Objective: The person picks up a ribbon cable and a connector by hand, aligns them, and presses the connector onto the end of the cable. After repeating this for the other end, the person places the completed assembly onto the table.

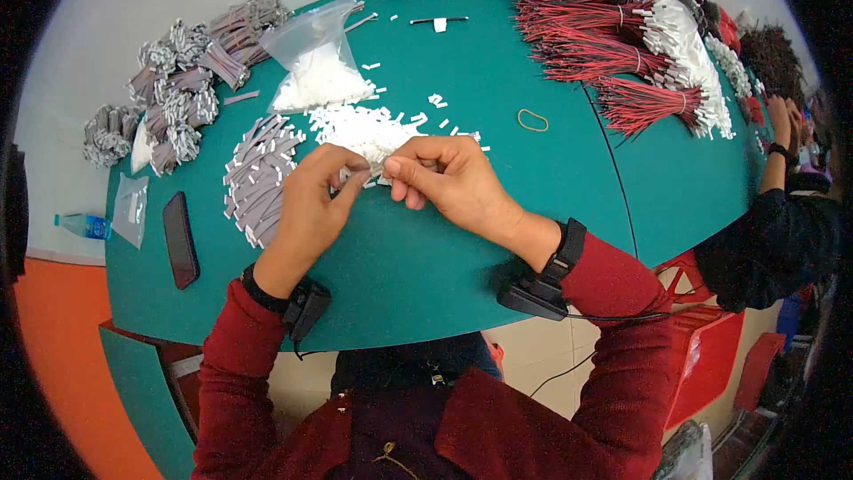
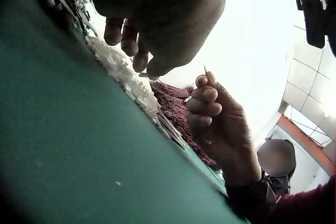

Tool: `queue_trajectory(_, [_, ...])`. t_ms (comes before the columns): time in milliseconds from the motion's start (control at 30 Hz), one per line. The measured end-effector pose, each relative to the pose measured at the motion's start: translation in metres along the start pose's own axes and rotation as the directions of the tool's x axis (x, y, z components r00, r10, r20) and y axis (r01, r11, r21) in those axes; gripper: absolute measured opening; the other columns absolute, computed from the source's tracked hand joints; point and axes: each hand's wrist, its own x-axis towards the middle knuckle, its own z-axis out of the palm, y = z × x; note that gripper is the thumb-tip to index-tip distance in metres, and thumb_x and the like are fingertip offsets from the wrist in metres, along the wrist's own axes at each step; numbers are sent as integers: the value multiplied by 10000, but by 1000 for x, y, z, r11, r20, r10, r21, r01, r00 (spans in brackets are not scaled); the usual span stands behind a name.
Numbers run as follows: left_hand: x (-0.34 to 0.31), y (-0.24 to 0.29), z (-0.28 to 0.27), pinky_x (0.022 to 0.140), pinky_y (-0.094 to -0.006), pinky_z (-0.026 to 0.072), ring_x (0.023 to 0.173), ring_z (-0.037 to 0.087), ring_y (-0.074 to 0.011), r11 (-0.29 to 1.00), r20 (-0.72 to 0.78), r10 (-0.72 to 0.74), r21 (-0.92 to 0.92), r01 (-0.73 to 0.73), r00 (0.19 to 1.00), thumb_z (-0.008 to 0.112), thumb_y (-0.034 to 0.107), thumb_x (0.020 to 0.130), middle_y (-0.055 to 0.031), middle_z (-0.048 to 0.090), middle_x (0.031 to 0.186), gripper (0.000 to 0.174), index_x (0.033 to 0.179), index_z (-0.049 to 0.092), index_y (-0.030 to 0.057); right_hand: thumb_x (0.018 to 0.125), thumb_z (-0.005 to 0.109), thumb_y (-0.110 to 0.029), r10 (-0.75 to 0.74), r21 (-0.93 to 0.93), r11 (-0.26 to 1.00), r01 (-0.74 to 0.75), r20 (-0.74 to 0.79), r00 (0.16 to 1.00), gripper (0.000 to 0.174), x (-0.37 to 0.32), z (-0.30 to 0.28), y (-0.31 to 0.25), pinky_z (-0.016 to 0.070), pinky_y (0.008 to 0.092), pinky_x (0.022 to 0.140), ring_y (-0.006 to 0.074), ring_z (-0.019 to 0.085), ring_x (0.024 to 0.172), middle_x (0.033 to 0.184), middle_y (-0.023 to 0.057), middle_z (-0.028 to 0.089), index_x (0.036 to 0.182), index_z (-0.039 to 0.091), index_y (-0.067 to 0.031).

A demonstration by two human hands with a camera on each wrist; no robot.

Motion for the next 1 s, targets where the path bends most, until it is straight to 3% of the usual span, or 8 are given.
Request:
queue_trajectory(200, [3, 3, -3, 576, -256, 372, 623, 446, -130, 998, -64, 58, 31, -56, 996, 644, 22, 727, -46, 561, 739, 101, 821, 608, 31, 900, 562, -164, 1, -9, 1000, -1, -1, 1000, 189, 0, 0, -1, 424, 182, 527, 55, 535, 579, 706, 29, 620, 867, 638, 6])
queue_trajectory(300, [4, 4, -5, 610, -246, 368, 646, 436, -97, 999, -45, -22, -48, 19, 999, 630, 26, 751, -12, 568, 748, 52, 796, 605, 34, 899, 563, -163, -4, 4, 1000, 4, 4, 1000, 187, 0, 0, 0, 424, 181, 526, 55, 536, 579, 705, 30, 621, 868, 638, 5])
queue_trajectory(400, [4, -7, -4, 633, -228, 368, 673, 450, -76, 950, 32, -134, -282, 137, 990, 629, 56, 792, 10, 573, 776, 47, 823, 603, 34, 898, 565, -161, 5, 4, 1000, -5, 5, 1000, 184, 0, 0, 0, 424, 181, 527, 56, 537, 580, 704, 30, 620, 871, 638, 6])
queue_trajectory(500, [7, -6, -3, 630, -230, 399, 718, 488, -65, 730, 118, -265, -624, 279, 957, 641, 106, 814, 17, 578, 756, 103, 845, 588, 23, 897, 565, -158, 14, -9, 1000, -14, 13, 1000, 182, 0, 0, -1, 425, 180, 528, 56, 537, 580, 701, 30, 618, 872, 637, 7])
queue_trajectory(800, [2, -5, -9, 684, -218, 413, 778, 517, -85, 250, 473, -201, -822, 512, 858, 605, 96, 853, -31, 586, 880, 129, 944, 577, 10, 896, 560, -153, 11, -14, 1000, -10, 65, 998, 174, -2, 5, -2, 424, 180, 521, 33, 518, 573, 672, -4, 601, 830, 639, -13])
queue_trajectory(1000, [2, -1, -9, 705, -221, 429, 763, 526, -93, 211, 521, -192, -806, 553, 832, 603, 86, 855, -45, 601, 891, 205, 1038, 593, -4, 894, 560, -141, 25, -24, 999, -23, 84, 996, 160, -4, 6, -1, 418, 182, 521, 39, 512, 572, 669, -3, 591, 830, 636, -16])
